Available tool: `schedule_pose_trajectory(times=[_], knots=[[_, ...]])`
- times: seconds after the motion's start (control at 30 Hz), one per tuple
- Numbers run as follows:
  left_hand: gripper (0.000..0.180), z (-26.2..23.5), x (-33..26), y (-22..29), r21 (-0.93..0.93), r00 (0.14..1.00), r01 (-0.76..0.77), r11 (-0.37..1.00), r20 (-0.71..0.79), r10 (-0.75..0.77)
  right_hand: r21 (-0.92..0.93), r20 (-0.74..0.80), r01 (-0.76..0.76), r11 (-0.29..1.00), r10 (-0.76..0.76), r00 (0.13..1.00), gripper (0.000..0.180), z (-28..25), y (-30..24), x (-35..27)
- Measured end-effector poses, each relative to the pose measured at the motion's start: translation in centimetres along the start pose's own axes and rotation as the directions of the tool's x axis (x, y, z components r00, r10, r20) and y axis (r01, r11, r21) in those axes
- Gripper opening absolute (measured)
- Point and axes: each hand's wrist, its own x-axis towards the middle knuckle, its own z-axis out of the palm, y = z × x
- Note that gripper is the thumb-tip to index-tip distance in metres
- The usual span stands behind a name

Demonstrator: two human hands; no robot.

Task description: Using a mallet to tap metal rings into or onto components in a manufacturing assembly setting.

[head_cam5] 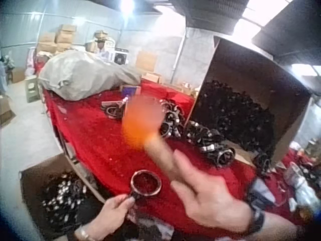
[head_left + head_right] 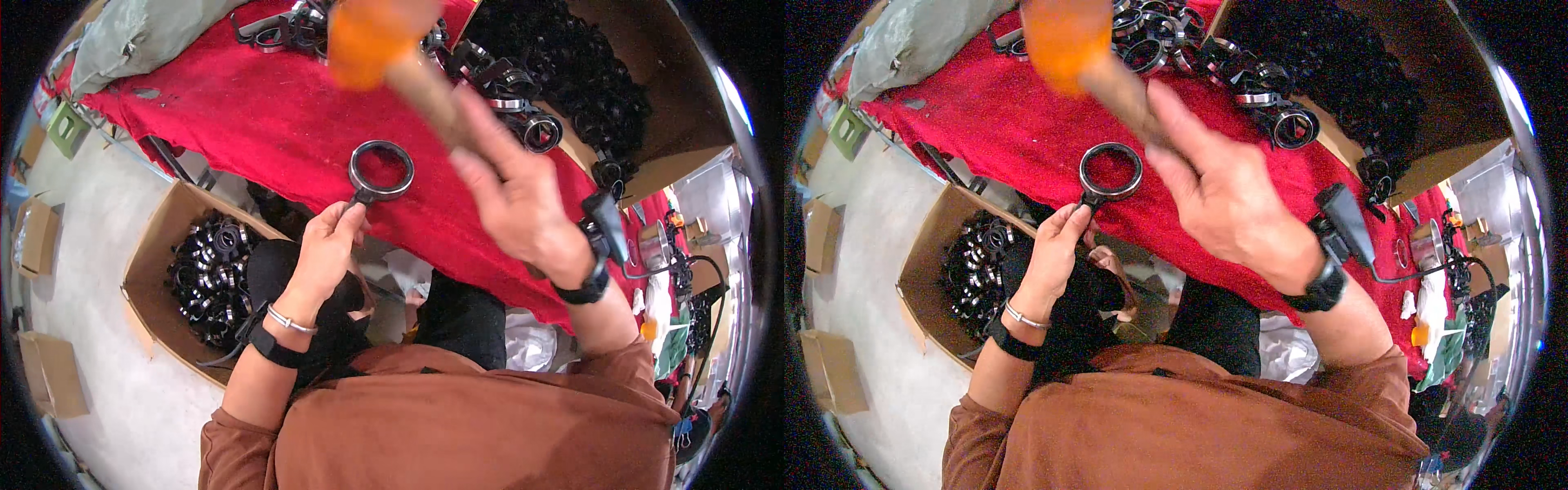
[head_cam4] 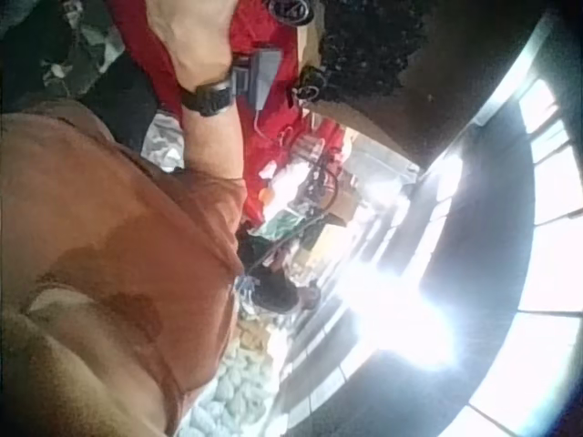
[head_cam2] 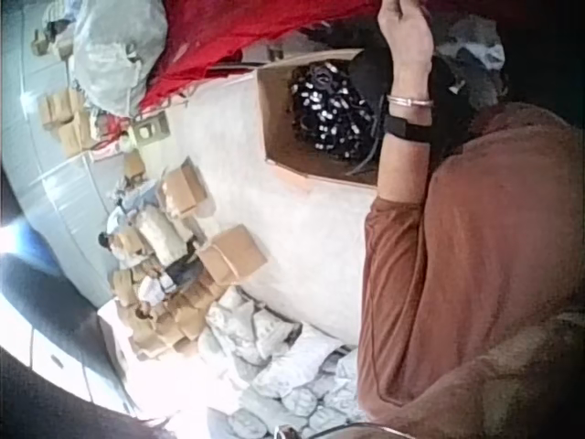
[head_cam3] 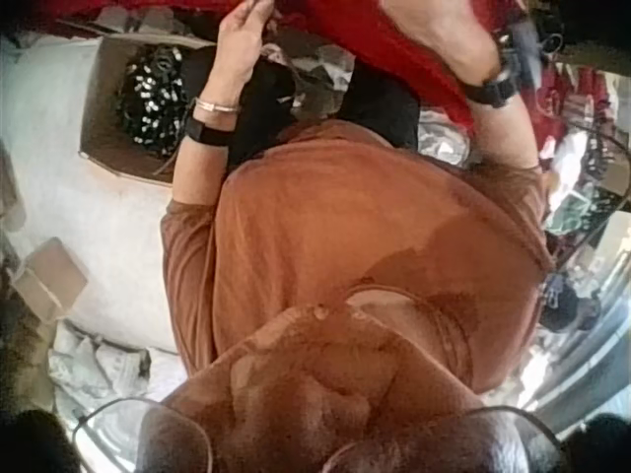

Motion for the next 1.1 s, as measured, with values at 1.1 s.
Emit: schedule_pose_trajectory(times=[1.1], knots=[[0.016, -0.4, 0.3, 0.4, -0.132, 0.997, 0.053, 0.990, 0.055, -0.046, 0.510, 0.166, -0.638, 0.578, 0.661, 0.731, 0.050, -1.6, 0.6, -8.5]])
